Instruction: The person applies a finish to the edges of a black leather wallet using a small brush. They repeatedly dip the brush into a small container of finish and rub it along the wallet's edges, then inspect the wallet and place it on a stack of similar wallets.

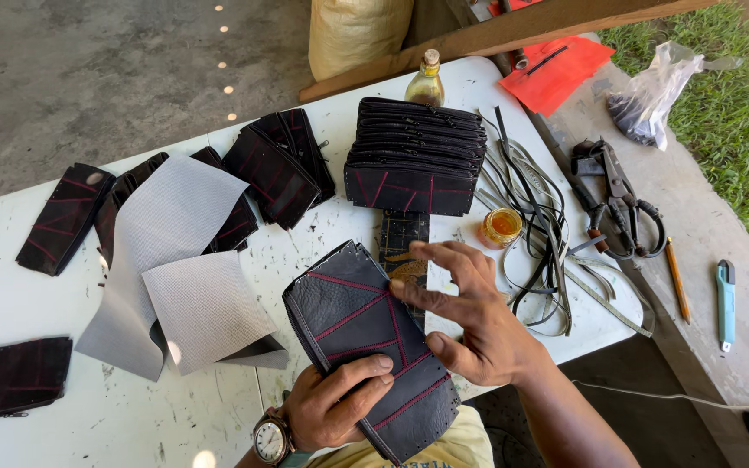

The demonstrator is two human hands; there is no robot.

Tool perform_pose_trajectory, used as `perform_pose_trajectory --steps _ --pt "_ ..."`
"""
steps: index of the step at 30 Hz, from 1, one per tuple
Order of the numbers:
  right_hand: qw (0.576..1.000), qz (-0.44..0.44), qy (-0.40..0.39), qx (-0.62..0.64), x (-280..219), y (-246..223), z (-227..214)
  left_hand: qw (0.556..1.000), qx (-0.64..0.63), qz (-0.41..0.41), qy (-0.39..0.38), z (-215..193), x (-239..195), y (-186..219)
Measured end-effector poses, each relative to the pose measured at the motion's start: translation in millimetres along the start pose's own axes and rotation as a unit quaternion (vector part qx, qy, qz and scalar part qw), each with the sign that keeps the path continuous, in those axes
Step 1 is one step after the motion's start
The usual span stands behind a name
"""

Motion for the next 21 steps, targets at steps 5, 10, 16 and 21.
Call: perform_pose_trajectory --steps 5,10,16,21 --pt "0.999 -0.015 0.032 -0.022 -0.2 -5.8 -2.4 1.0 -0.003 -0.017 -0.008 -0.6 -4.8 0.2" --pt "1.0 -0.024 0.002 0.002 -5.1 -7.2 -5.9 1.0 0.018 -0.01 0.004 -4.1 -2.9 -0.7" --pt "0.999 -0.015 0.005 0.029 -16.9 -11.4 -4.2 0.999 0.007 -0.017 0.035 -6.0 -4.7 0.7" --pt "0.999 -0.033 -0.011 0.033 -18.2 -20.0 -13.0 0.997 -0.012 -0.028 0.072 -15.0 -0.5 -7.7"
Point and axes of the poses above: each hand's wrist, its own x-axis towards the middle knuckle, its own z-axis out of the palm, y = z × x, the point moved 3 cm from there along x, towards the middle knuckle, and after that the axes turned 5 degrees about -x, right-handed, at the moved point
